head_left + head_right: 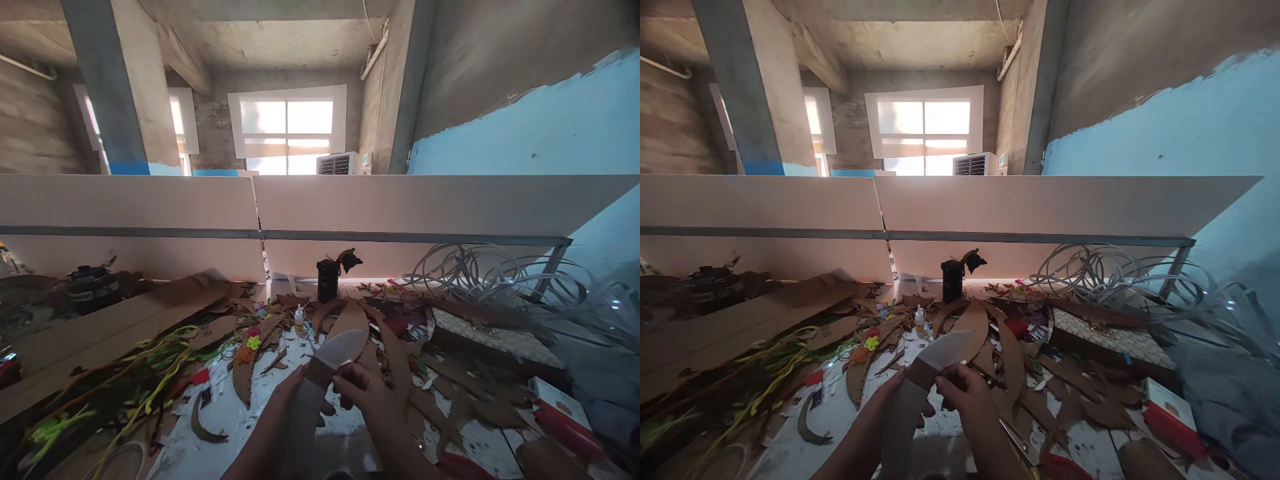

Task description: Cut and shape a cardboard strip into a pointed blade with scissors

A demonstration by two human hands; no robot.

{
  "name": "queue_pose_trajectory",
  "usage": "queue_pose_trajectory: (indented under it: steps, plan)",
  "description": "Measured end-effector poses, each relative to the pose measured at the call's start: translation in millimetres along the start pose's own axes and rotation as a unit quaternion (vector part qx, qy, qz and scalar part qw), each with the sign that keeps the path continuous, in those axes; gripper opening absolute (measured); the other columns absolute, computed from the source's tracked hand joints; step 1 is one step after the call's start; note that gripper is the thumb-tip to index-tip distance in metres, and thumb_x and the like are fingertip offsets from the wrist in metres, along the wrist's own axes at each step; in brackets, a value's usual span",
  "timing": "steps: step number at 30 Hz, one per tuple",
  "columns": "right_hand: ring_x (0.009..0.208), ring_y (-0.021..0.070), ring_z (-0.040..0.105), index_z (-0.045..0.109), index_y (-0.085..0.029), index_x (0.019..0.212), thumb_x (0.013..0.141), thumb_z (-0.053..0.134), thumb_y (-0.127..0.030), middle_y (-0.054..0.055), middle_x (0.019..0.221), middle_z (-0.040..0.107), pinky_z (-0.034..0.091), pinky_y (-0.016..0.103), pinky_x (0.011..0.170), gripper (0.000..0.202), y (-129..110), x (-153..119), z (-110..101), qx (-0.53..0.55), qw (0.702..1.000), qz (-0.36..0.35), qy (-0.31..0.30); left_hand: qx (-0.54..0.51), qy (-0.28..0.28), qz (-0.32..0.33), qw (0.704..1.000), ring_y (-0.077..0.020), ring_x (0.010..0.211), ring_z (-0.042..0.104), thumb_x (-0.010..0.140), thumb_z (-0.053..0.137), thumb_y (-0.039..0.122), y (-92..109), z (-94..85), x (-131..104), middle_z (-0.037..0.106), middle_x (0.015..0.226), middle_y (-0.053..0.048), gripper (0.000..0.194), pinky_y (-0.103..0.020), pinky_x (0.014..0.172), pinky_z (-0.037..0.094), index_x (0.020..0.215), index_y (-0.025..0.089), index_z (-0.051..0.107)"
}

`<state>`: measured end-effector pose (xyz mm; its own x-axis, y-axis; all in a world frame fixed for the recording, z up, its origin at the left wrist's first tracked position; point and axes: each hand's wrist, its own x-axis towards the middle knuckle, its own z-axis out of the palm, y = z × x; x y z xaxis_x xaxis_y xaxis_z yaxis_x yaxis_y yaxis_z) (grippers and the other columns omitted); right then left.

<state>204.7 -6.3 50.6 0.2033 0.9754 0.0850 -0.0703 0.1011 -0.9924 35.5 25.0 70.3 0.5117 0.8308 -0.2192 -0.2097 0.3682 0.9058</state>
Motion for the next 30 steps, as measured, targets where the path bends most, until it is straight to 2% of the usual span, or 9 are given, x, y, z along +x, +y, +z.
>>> queue_pose_trajectory:
  steps: [4, 9, 13, 20, 24, 30]
  plan:
    - [0.050, 0.0115, 0.049, 0.063, -0.019, 0.068, 0.060, 0.079, -0.053, -0.003, 0.059, 0.058, 0.039, 0.025, 0.052, 0.039, 3, 1, 1, 0.022, 1.000, 0.011, 0.001, 0.006, -0.001, 0.002, 1.000, -0.0227, 0.059, 0.063, 0.075, 0.057, 0.068, 1, 1.6, 0, 0.073, 0.067, -0.011, 0.059, -0.028, 0.055, 0.043, 0.091, 0.013, 0.071]
    - [0.050, 0.0111, 0.049, 0.066, -0.018, 0.070, 0.060, 0.081, -0.045, -0.004, 0.057, 0.058, 0.037, 0.024, 0.052, 0.033, 4, 1, 2, 0.057, 0.998, 0.021, 0.001, 0.001, -0.008, 0.016, 1.000, -0.0221, 0.061, 0.063, 0.075, 0.057, 0.069, 3, 3.7, -2, 0.073, 0.067, -0.008, 0.059, -0.028, 0.060, 0.045, 0.096, 0.015, 0.070]
    - [0.046, 0.0102, 0.047, 0.065, -0.017, 0.069, 0.058, 0.081, -0.045, -0.004, 0.055, 0.057, 0.034, 0.024, 0.049, 0.034, 10, 3, 3, 0.092, 0.995, 0.039, 0.003, 0.003, -0.011, 0.015, 1.000, -0.0224, 0.061, 0.063, 0.075, 0.057, 0.069, 3, 3.3, -3, 0.073, 0.066, -0.009, 0.060, -0.029, 0.059, 0.044, 0.097, 0.015, 0.070]
    - [0.047, 0.0089, 0.046, 0.066, -0.016, 0.070, 0.059, 0.083, -0.037, -0.004, 0.057, 0.058, 0.032, 0.023, 0.049, 0.029, 17, 3, 4, 0.129, 0.990, 0.050, 0.009, 0.017, 0.003, 0.004, 1.000, -0.0239, 0.068, 0.065, 0.076, 0.057, 0.069, 0, 2.8, -4, 0.074, 0.071, -0.009, 0.062, -0.028, 0.059, 0.044, 0.103, 0.015, 0.068]
    - [0.047, 0.0084, 0.046, 0.067, -0.015, 0.071, 0.060, 0.082, -0.031, -0.004, 0.058, 0.060, 0.032, 0.023, 0.050, 0.024, 16, 1, 5, 0.134, 0.990, 0.047, 0.013, 0.009, 0.019, -0.006, 1.000, -0.0192, 0.060, 0.061, 0.077, 0.056, 0.067, -3, 2.3, -1, 0.073, 0.067, -0.007, 0.058, -0.026, 0.057, 0.043, 0.096, 0.013, 0.068]
    - [0.047, 0.0078, 0.045, 0.068, -0.014, 0.072, 0.060, 0.081, -0.032, -0.003, 0.058, 0.060, 0.031, 0.022, 0.049, 0.025, 17, 2, 6, 0.143, 0.989, 0.045, 0.014, -0.017, -0.003, -0.021, 1.000, -0.0164, 0.057, 0.060, 0.082, 0.052, 0.064, -10, -4.3, 7, 0.074, 0.067, -0.007, 0.054, -0.023, 0.053, 0.041, 0.091, 0.013, 0.068]
